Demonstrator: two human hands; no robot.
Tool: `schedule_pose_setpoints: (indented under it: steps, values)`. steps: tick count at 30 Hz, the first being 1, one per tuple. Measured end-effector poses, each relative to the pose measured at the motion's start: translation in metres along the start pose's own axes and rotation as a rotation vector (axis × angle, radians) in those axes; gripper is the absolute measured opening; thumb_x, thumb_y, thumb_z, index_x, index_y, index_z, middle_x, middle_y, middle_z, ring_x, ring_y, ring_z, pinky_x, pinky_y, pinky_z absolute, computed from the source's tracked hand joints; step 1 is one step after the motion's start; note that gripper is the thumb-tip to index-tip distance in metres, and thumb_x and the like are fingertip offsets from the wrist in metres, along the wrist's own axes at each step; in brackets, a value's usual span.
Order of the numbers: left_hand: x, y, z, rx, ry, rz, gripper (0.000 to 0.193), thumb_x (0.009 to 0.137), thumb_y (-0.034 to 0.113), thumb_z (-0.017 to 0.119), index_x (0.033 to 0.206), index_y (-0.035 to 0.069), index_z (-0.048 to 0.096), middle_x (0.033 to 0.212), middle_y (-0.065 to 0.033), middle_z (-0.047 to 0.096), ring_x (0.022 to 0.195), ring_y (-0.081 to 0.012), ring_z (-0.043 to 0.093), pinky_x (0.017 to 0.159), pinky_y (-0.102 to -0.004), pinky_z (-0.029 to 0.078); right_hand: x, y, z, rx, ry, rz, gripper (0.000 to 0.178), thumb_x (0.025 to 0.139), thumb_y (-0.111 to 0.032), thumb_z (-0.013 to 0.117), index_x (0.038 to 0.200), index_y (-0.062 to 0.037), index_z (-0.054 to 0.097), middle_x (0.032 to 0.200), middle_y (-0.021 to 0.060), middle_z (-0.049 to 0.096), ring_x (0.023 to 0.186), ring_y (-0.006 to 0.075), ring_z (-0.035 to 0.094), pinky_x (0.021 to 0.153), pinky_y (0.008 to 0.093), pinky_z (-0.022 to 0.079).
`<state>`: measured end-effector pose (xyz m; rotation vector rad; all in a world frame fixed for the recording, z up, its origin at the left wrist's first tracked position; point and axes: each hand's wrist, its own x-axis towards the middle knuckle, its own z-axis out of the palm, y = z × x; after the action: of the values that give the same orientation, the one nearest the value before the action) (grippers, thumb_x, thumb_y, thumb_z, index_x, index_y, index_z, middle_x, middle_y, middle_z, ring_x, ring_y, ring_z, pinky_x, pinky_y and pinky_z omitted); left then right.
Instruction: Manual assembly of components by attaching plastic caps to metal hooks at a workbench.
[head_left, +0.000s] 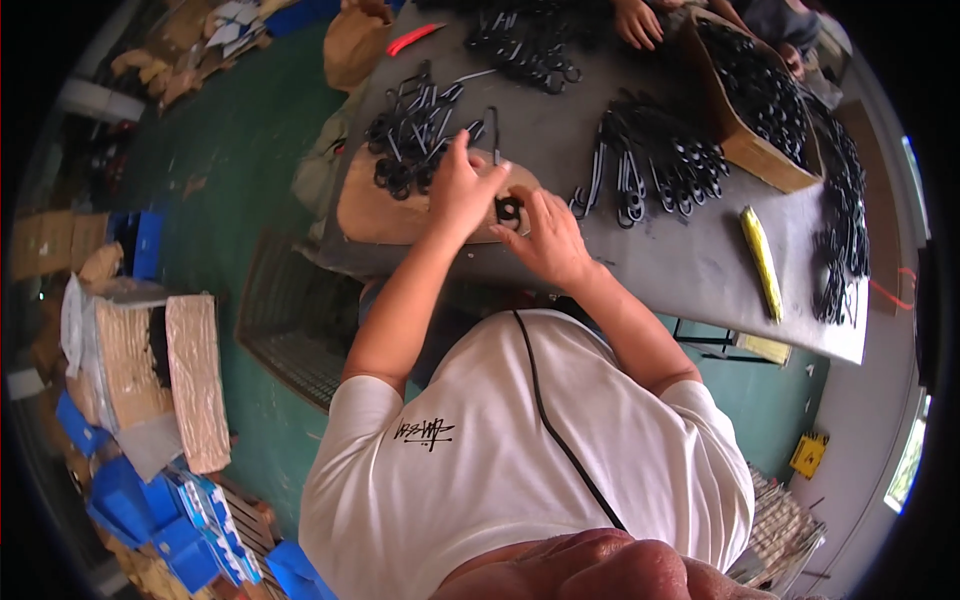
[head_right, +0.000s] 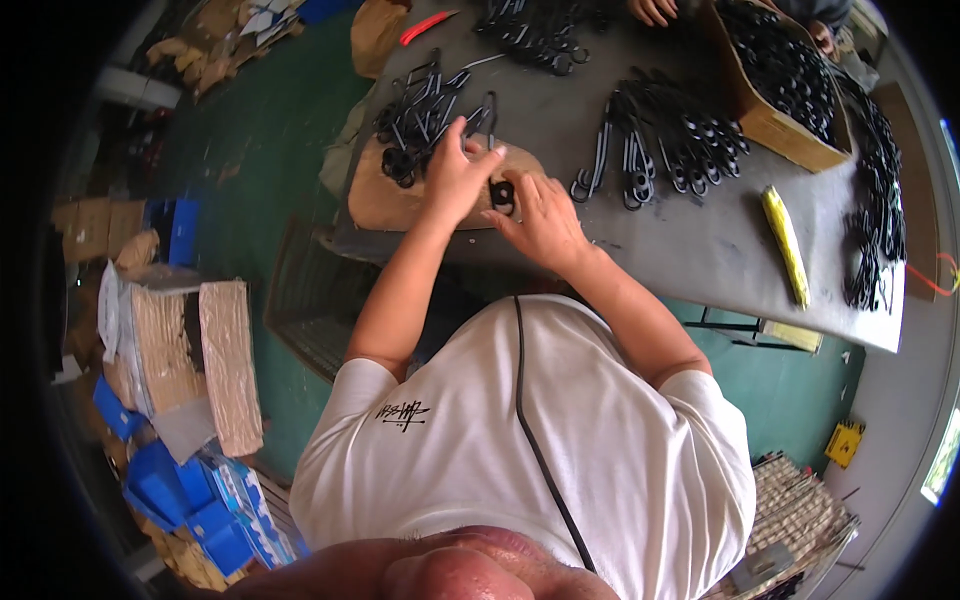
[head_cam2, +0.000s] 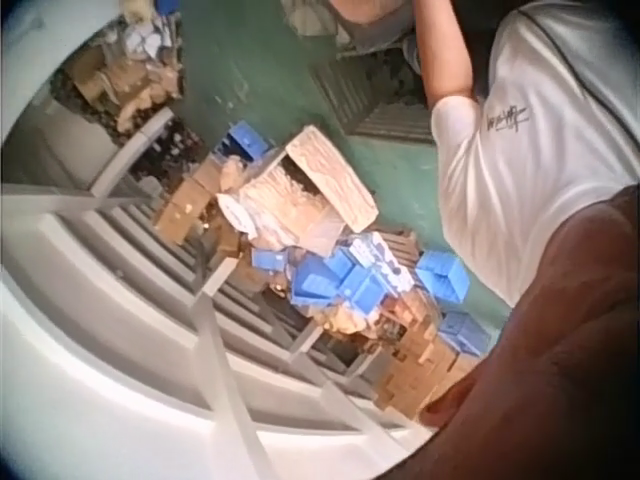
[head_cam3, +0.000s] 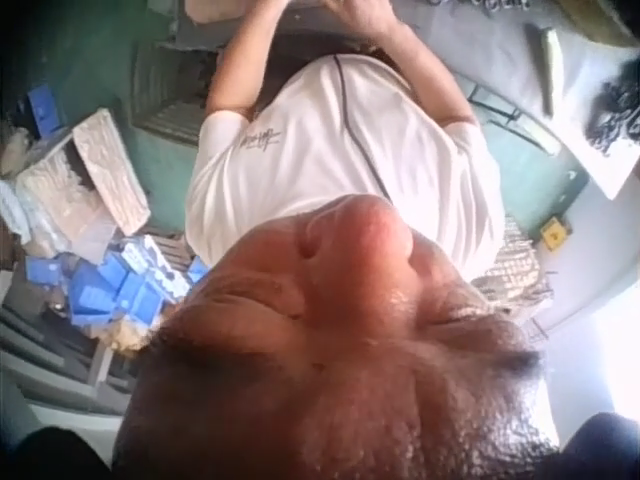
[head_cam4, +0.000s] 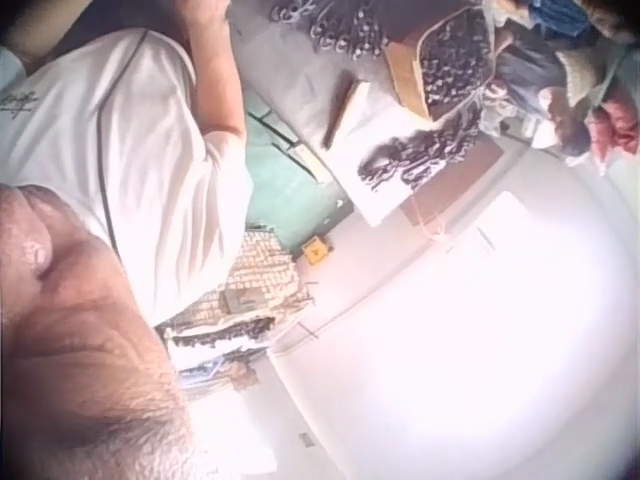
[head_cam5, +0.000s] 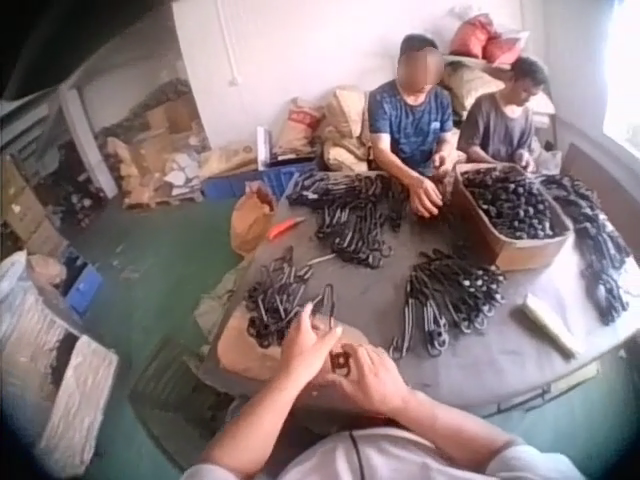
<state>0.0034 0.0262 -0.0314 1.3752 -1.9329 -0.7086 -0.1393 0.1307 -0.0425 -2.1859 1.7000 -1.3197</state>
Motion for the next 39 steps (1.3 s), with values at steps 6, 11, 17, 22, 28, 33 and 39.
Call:
schedule_pose_setpoints:
  steps: [6,11,17,22,28,33,39]
  values:
    - [0.051,-0.016,-0.001,0.491,-0.003,0.103,0.072,0.080,0.037,0.076,0.136,0.001,0.049,0.112,-0.0145,0.066,0.104,-0.0314,0.064,0.090,-0.0448,0.050,0.000,0.079,-0.047,-0.629,0.237,0.289,0.025,0.084,-0.024,0.070,0.106,-0.0133,0.064,0.096,0.0038,0.063,0.094,0.0246,0.058,0.080,0.0405,0.042]
    - [0.039,-0.004,0.021,0.710,0.273,0.417,0.064,0.080,0.035,0.076,0.131,0.005,0.054,0.135,-0.0161,0.052,0.130,-0.0362,0.046,0.105,-0.0523,0.038,-0.017,0.124,-0.070,-0.708,0.047,0.477,0.021,0.087,-0.029,0.065,0.099,-0.0117,0.065,0.095,0.0047,0.065,0.095,0.0262,0.060,0.081,0.0433,0.041]
    - [0.003,0.037,0.088,0.183,-0.157,0.314,0.049,0.086,0.036,0.070,0.119,0.001,0.059,0.108,-0.0154,0.069,0.103,-0.0329,0.065,0.087,-0.0433,0.051,-0.005,0.135,-0.068,-0.484,0.112,0.592,0.020,0.090,-0.027,0.060,0.094,-0.0094,0.066,0.096,0.0082,0.071,0.092,0.0317,0.067,0.080,0.0467,0.044]
    - [0.009,0.054,0.131,0.009,-0.348,0.064,0.052,0.087,0.038,0.068,0.121,-0.001,0.058,0.108,-0.0190,0.069,0.102,-0.0352,0.066,0.088,-0.0449,0.051,0.005,0.145,-0.057,-0.596,0.045,0.672,0.022,0.091,-0.028,0.056,0.098,-0.0088,0.064,0.098,0.0123,0.070,0.090,0.0337,0.067,0.081,0.0489,0.046]
    - [0.020,0.050,0.137,-0.009,-0.419,0.037,0.040,0.086,0.028,0.065,0.111,-0.003,0.058,0.112,-0.0252,0.066,0.107,-0.0421,0.062,0.091,-0.0488,0.049,0.002,0.148,-0.060,-0.517,0.040,0.692,0.024,0.092,-0.030,0.055,0.101,-0.0091,0.064,0.102,0.0128,0.070,0.095,0.0341,0.067,0.082,0.0490,0.047]
    - [-0.003,0.038,0.125,0.116,-0.351,0.056,0.035,0.084,0.023,0.068,0.105,-0.003,0.058,0.102,-0.0253,0.067,0.099,-0.0412,0.065,0.083,-0.0455,0.052,-0.001,0.150,-0.062,-0.496,0.121,0.666,0.022,0.093,-0.029,0.057,0.099,-0.0089,0.063,0.099,0.0121,0.069,0.095,0.0329,0.066,0.080,0.0455,0.046]
    - [-0.006,0.026,0.122,-0.010,-0.171,0.135,0.023,0.088,0.016,0.065,0.101,-0.001,0.057,0.092,-0.0224,0.067,0.088,-0.0413,0.065,0.077,-0.0482,0.051,-0.023,0.095,-0.060,-0.402,0.144,0.268,0.021,0.086,-0.029,0.070,0.084,-0.0108,0.061,0.081,0.0072,0.060,0.082,0.0283,0.060,0.073,0.0436,0.041]
